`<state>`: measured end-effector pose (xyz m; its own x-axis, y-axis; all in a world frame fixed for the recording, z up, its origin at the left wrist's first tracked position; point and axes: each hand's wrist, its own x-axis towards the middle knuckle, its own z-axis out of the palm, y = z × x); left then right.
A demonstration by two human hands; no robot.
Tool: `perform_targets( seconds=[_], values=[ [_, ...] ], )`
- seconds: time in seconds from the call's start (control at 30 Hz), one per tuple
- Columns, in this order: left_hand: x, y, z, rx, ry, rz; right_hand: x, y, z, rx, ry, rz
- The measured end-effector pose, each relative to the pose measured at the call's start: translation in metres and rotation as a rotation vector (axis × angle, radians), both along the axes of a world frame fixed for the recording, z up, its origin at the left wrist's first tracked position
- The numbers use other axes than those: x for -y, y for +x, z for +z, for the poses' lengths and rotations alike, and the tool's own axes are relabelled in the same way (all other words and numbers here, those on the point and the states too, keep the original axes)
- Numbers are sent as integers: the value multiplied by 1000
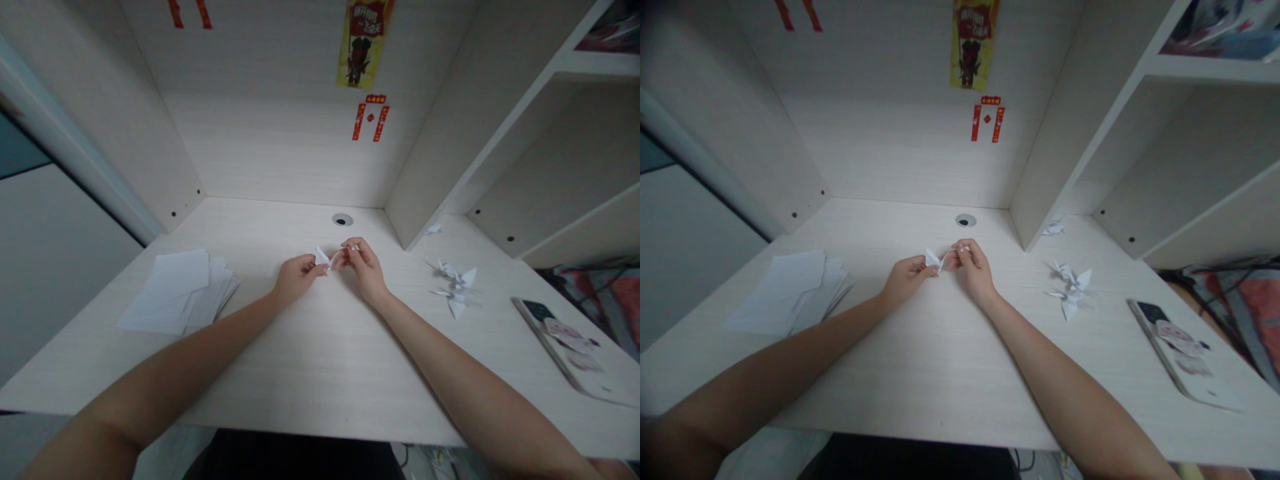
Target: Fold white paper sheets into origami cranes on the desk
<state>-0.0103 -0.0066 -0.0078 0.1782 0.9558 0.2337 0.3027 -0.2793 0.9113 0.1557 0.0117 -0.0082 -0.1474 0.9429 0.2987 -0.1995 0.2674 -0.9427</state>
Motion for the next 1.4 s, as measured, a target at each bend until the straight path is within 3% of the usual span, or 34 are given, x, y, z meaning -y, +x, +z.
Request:
perform_targets(
  seconds=[0.13,0.3,1.0,1.17,1.4],
  values=[
    [5,-1,5,-150,128,154,-3,1,-4,139,20,-95],
    [8,-1,6,-253,167,141,-4,0,-8,154,24,-91],
    [6,0,6,-224,133,107,-4,1,-11,232,55,-177],
    [6,1,7,-163,100,139,-5,7,-4,249,172,-241],
    [3,-1,2,-106,72,103,3,10,4,456,416,-251]
  ],
)
